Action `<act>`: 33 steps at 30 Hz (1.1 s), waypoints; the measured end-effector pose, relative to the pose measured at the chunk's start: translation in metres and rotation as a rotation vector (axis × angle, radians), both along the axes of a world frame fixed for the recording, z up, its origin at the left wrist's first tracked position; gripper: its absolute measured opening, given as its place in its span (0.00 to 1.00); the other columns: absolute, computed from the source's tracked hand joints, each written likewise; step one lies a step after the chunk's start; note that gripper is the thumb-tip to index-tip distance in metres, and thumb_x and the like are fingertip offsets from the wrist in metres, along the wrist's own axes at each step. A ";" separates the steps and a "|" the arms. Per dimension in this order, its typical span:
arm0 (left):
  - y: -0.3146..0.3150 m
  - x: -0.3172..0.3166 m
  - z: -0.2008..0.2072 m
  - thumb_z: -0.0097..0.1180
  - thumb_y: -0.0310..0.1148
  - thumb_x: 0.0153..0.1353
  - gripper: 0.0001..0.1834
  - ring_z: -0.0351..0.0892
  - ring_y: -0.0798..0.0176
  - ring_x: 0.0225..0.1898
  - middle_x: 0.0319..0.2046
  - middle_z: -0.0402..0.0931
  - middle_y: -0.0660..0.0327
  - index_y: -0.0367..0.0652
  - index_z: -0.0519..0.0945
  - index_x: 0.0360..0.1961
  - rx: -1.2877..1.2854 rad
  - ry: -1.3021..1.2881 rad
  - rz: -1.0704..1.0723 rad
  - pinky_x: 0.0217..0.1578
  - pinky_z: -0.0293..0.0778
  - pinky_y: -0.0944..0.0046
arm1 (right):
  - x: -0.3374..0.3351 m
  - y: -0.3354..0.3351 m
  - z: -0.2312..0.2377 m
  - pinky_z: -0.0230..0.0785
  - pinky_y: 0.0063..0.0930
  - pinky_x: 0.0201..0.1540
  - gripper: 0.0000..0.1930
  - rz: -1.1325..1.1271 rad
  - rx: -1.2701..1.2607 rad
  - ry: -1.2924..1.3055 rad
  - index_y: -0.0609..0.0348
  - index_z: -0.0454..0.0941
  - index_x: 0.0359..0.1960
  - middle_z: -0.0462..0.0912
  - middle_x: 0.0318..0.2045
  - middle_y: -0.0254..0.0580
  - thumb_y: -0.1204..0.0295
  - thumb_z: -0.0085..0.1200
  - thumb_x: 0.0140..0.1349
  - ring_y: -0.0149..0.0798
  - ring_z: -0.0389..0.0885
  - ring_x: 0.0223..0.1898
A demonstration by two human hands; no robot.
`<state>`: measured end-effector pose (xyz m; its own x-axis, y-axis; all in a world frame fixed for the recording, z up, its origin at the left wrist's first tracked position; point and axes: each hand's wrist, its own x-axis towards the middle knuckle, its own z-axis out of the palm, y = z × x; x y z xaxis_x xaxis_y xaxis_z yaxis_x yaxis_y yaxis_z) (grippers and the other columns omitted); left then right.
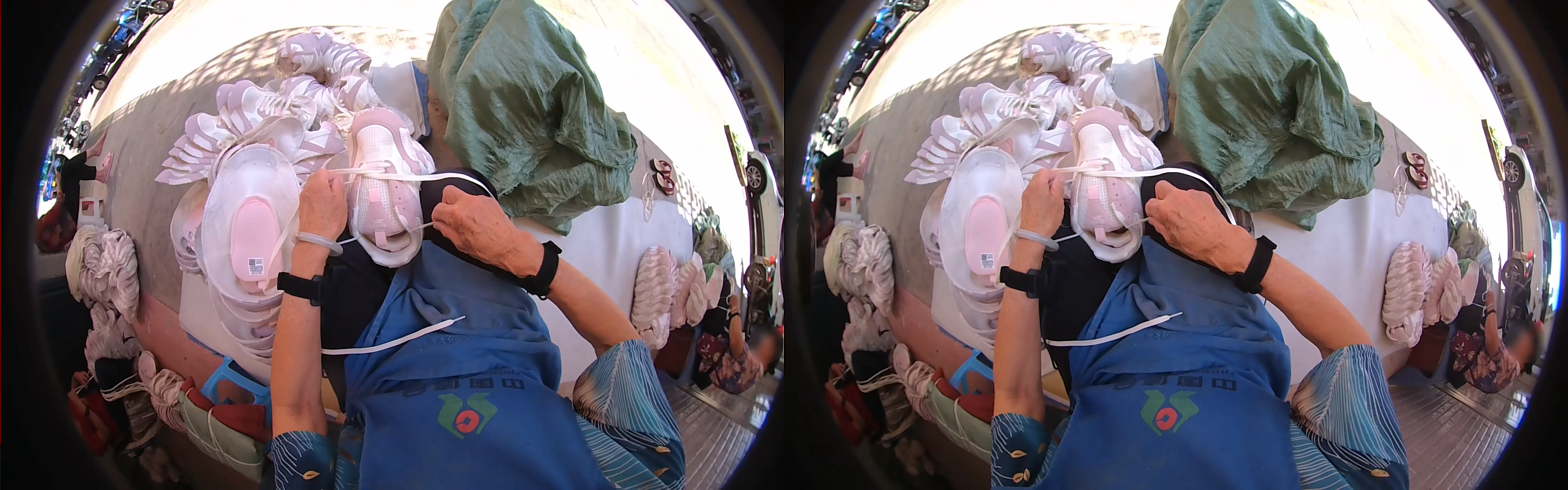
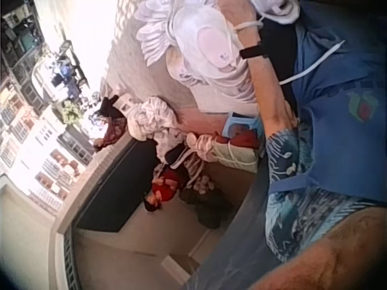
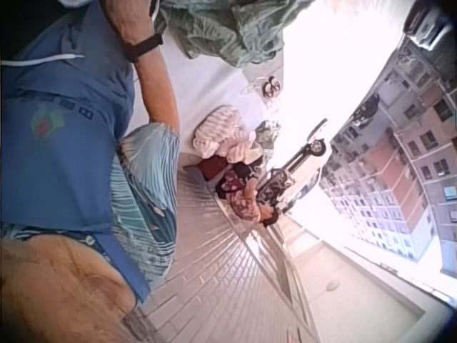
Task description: Lacing and tying the laces of multiple pairs of white and pink sneakers.
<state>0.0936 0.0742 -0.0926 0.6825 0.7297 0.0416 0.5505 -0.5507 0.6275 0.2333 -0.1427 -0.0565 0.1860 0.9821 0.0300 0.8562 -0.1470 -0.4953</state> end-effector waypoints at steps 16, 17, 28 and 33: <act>0.012 0.002 -0.022 0.47 0.35 0.62 0.15 0.80 0.60 0.31 0.29 0.80 0.52 0.29 0.76 0.36 -0.194 -0.045 0.010 0.35 0.74 0.64 | -0.002 0.023 -0.007 0.74 0.38 0.30 0.04 -0.085 -0.051 -0.174 0.64 0.74 0.26 0.74 0.32 0.51 0.76 0.49 0.55 0.49 0.79 0.28; 0.012 0.002 -0.021 0.47 0.35 0.62 0.15 0.80 0.60 0.31 0.29 0.80 0.52 0.29 0.76 0.36 -0.196 -0.043 0.011 0.35 0.74 0.64 | -0.001 0.024 -0.008 0.74 0.38 0.30 0.04 -0.084 -0.053 -0.172 0.64 0.74 0.26 0.74 0.32 0.51 0.76 0.49 0.55 0.49 0.79 0.28; 0.019 -0.002 -0.024 0.47 0.34 0.63 0.15 0.79 0.64 0.31 0.30 0.80 0.54 0.29 0.76 0.36 -0.469 -0.126 -0.011 0.34 0.75 0.67 | 0.004 0.051 -0.010 0.69 0.43 0.35 0.11 -0.243 -0.024 0.206 0.65 0.77 0.31 0.77 0.26 0.57 0.68 0.47 0.61 0.57 0.77 0.30; 0.015 0.001 -0.023 0.47 0.34 0.63 0.15 0.79 0.63 0.31 0.29 0.80 0.53 0.29 0.77 0.35 -0.271 -0.049 -0.033 0.34 0.75 0.66 | 0.009 0.059 -0.014 0.69 0.42 0.36 0.12 -0.254 0.009 0.226 0.65 0.78 0.31 0.78 0.27 0.56 0.68 0.47 0.61 0.56 0.77 0.31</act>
